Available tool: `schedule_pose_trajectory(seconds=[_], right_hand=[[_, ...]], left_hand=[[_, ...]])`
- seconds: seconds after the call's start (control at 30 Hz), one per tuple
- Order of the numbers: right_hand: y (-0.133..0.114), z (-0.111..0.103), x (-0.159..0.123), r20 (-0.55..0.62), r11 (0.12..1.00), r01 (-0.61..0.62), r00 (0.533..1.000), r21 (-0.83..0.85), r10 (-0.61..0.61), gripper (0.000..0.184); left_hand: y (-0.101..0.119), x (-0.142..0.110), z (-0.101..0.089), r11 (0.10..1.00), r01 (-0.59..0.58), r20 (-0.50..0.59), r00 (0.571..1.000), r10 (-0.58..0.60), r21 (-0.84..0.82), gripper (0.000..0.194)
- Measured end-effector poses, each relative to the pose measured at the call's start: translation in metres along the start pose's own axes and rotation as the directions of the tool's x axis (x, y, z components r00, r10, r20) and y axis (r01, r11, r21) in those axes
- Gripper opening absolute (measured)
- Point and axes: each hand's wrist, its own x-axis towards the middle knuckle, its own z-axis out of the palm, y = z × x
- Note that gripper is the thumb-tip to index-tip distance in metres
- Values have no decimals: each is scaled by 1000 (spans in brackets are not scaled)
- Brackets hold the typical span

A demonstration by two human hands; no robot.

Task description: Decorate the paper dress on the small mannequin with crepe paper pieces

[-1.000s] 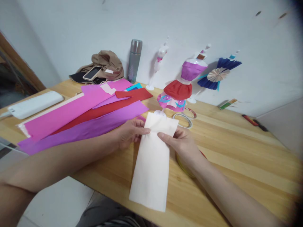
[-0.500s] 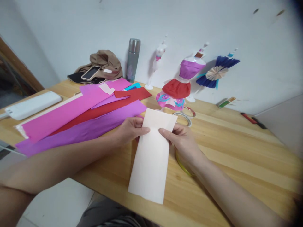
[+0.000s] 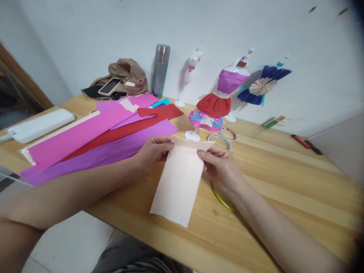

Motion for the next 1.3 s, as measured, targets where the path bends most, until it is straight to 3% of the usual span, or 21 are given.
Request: schedule_pose_trajectory(seconds=[0.13, 0.27, 0.43, 0.6, 0.73, 0.97, 1.1, 1.3], right_hand=[[-2, -1, 0, -14, 998, -25, 1000, 62, 26, 13], [-3, -2, 1, -12, 998, 20, 1000, 65, -20, 7], [0, -2, 2, -20, 996, 82, 996, -18, -82, 6], [2, -3, 2, -15, 987, 148, 989, -67, -149, 4], [2, -8, 4, 52, 971, 186, 982, -152, -180, 10], [0, -10, 4, 55, 994, 95, 994, 60, -99, 8], [1, -4, -4, 78, 992, 84, 994, -94, -77, 30], [3, -1, -4, 99, 986, 12, 995, -166, 5, 26]], left_hand=[[3, 2, -1, 1000, -30, 6, 1000, 30, 2, 13], [7, -2, -3, 988, -98, 78, 993, 89, 119, 9], [11, -9, 2, 979, -121, 12, 993, 121, 165, 26], [4, -9, 4, 981, 3, 48, 999, -12, 194, 43], [0, -7, 2, 967, 24, 69, 997, -43, 254, 31], [2, -8, 5, 958, -18, 2, 1000, 19, 287, 19], [1, -9, 5, 941, -13, 30, 1000, 3, 337, 22], [0, -8, 3, 950, 13, 58, 998, -33, 312, 26]])
